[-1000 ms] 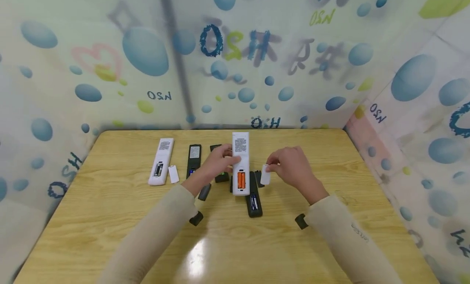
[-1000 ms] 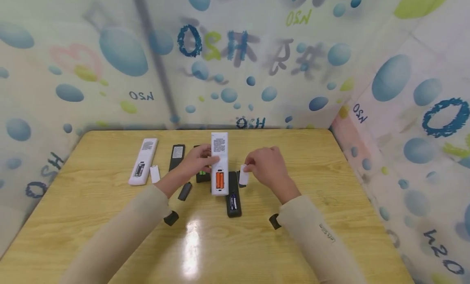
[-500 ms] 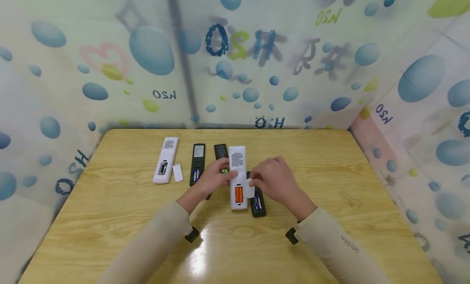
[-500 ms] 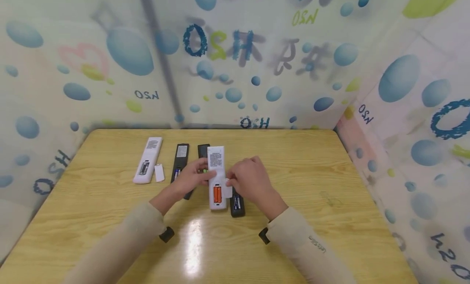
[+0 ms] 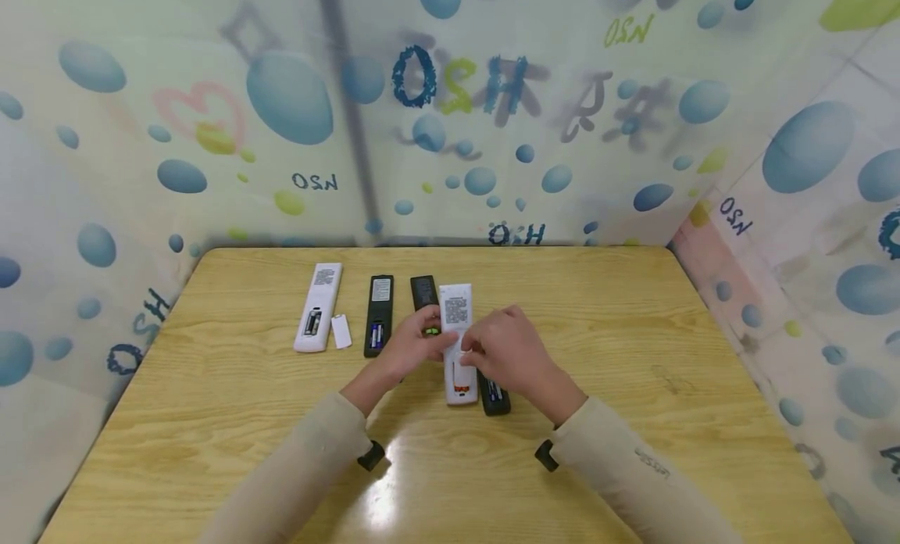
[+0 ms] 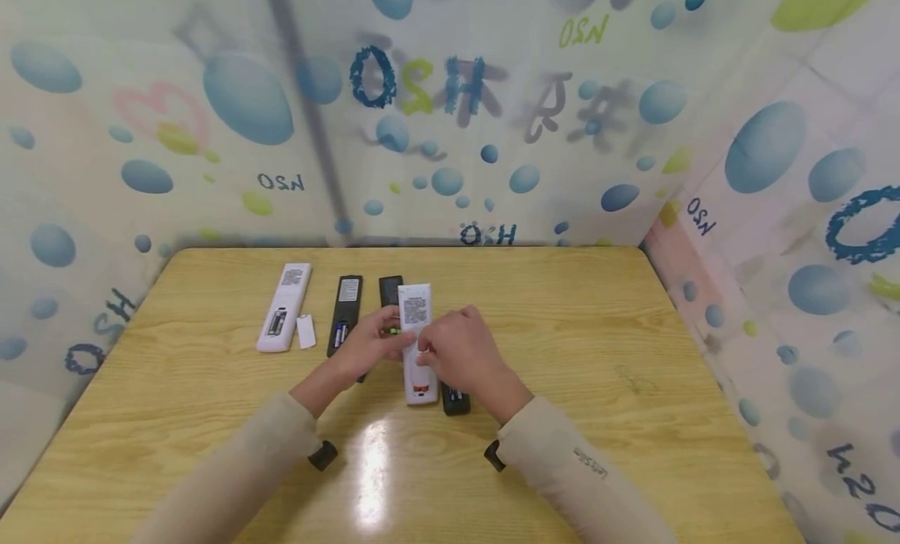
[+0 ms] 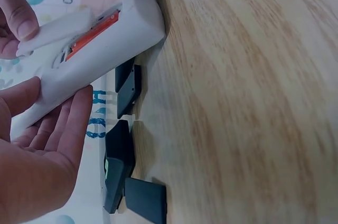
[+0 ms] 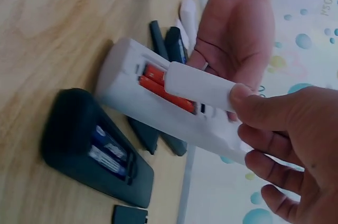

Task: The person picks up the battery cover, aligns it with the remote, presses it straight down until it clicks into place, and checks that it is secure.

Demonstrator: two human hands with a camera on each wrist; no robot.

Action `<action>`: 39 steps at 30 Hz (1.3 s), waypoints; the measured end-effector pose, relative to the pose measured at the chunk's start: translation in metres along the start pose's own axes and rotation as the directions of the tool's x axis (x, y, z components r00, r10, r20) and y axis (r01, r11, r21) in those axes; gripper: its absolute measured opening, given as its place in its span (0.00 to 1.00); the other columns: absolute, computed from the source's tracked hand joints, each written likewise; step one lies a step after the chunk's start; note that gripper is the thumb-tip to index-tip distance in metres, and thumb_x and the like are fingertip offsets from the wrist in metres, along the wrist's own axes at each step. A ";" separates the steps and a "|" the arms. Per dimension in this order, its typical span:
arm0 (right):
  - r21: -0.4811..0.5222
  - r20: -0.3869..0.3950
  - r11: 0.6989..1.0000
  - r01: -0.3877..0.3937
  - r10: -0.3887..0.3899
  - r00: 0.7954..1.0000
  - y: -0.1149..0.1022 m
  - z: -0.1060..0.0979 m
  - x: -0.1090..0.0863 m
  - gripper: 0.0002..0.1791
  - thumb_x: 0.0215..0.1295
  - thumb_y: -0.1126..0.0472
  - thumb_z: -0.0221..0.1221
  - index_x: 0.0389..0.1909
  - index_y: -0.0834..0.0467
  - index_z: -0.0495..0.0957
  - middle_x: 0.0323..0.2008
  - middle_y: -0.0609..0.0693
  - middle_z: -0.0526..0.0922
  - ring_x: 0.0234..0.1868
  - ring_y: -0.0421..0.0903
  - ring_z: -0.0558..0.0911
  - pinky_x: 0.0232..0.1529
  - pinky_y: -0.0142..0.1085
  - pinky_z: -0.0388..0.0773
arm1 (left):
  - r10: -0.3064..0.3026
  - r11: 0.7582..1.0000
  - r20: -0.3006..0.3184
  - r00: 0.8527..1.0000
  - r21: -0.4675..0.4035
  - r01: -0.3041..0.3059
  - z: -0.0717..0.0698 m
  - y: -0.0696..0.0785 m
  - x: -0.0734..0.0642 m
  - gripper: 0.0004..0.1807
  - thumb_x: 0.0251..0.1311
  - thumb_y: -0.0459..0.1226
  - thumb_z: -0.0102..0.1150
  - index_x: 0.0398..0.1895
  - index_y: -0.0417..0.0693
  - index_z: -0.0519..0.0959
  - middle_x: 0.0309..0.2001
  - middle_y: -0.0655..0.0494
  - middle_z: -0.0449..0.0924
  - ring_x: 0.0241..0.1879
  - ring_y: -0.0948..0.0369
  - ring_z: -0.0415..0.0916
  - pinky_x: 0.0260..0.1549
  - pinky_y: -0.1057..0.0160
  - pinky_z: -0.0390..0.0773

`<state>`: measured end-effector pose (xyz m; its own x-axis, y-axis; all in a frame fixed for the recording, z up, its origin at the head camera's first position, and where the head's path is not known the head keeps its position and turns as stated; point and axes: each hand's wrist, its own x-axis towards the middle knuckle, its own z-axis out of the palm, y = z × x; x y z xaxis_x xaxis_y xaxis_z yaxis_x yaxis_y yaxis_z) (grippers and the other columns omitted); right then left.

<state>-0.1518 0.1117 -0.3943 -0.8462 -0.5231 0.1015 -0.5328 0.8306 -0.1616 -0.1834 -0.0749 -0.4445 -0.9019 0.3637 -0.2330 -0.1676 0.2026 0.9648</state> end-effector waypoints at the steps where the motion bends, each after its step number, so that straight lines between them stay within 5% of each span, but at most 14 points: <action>1: -0.011 -0.003 1.000 0.011 -0.011 1.000 0.000 0.002 0.000 0.08 0.57 0.47 0.68 0.28 0.45 0.85 0.28 0.36 0.85 0.33 0.37 0.77 0.52 0.43 0.70 | 0.000 1.000 0.001 1.000 0.001 0.000 0.000 0.000 0.000 0.26 0.67 0.35 0.58 0.67 0.43 0.66 0.57 0.40 0.77 0.46 0.56 0.82 0.43 0.53 0.84; 18: -0.202 -0.177 0.958 0.204 -0.241 0.954 0.002 0.027 -0.010 0.08 0.58 0.47 0.68 0.30 0.45 0.82 0.31 0.38 0.85 0.34 0.38 0.78 0.46 0.38 0.67 | 0.094 0.995 -0.045 0.995 0.029 -0.093 0.003 -0.005 -0.001 0.25 0.66 0.35 0.59 0.66 0.48 0.68 0.53 0.41 0.79 0.46 0.52 0.83 0.38 0.59 0.85; 31: -0.181 -0.198 0.969 0.168 -0.203 0.959 0.005 0.032 -0.011 0.09 0.57 0.47 0.68 0.29 0.46 0.81 0.31 0.39 0.84 0.36 0.38 0.80 0.47 0.38 0.69 | 0.105 0.994 -0.050 0.993 0.027 -0.104 0.003 -0.003 -0.002 0.27 0.67 0.37 0.58 0.68 0.48 0.66 0.56 0.40 0.78 0.46 0.51 0.83 0.39 0.56 0.85; 39: -0.174 -0.245 0.967 0.184 -0.223 0.943 0.011 0.039 -0.011 0.11 0.57 0.46 0.68 0.28 0.47 0.78 0.29 0.40 0.82 0.34 0.40 0.79 0.44 0.37 0.70 | 0.137 0.988 -0.047 0.989 0.075 -0.133 0.006 -0.005 -0.002 0.25 0.67 0.37 0.58 0.66 0.49 0.68 0.51 0.41 0.80 0.43 0.51 0.83 0.38 0.53 0.85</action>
<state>-0.1479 0.1192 -0.4353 -0.6795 -0.6321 0.3725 -0.6709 0.7408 0.0333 -0.1784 -0.0711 -0.4493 -0.9340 0.3449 -0.0926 -0.0154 0.2202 0.9753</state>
